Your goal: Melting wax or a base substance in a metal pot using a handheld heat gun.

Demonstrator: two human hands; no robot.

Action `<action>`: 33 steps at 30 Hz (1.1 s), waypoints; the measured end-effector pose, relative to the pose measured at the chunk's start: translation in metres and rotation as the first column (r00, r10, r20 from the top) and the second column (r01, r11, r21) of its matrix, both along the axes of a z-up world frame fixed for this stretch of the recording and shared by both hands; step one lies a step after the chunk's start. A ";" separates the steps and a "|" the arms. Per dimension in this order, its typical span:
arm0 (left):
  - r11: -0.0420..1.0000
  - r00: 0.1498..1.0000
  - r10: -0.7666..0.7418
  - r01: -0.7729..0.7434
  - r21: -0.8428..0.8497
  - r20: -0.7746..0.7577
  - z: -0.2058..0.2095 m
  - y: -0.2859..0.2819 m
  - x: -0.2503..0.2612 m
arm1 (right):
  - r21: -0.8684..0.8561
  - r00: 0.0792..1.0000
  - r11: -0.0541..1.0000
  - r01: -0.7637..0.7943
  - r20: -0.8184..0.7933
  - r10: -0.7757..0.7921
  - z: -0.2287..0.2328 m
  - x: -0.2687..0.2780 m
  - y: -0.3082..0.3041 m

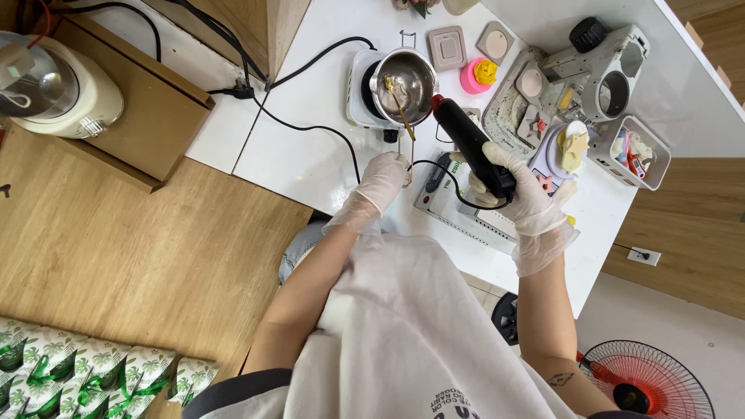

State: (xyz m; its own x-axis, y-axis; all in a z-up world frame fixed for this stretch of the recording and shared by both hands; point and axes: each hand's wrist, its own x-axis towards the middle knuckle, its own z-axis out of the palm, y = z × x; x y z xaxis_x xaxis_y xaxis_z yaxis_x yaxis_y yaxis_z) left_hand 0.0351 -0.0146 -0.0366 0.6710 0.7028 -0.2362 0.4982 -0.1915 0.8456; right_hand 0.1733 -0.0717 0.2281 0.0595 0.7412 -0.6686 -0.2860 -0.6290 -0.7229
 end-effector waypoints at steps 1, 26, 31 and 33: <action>1.000 1.000 0.001 -0.001 -0.001 0.000 0.000 0.000 0.000 | -0.001 1.000 1.000 -0.001 0.000 0.001 0.000 0.001 -0.001; 0.973 0.993 0.028 -0.053 -0.223 -0.114 0.019 0.009 0.001 | -0.372 0.766 0.900 -0.227 0.503 0.400 0.038 0.019 0.042; 0.993 0.983 -0.067 0.049 -0.103 -0.171 -0.013 0.008 0.014 | -0.367 0.726 0.889 -0.273 0.528 0.441 0.035 0.010 0.056; 0.995 0.980 -0.093 0.096 0.009 -0.174 -0.022 0.006 0.016 | -0.378 0.701 0.874 -0.305 0.532 0.475 0.027 0.014 0.058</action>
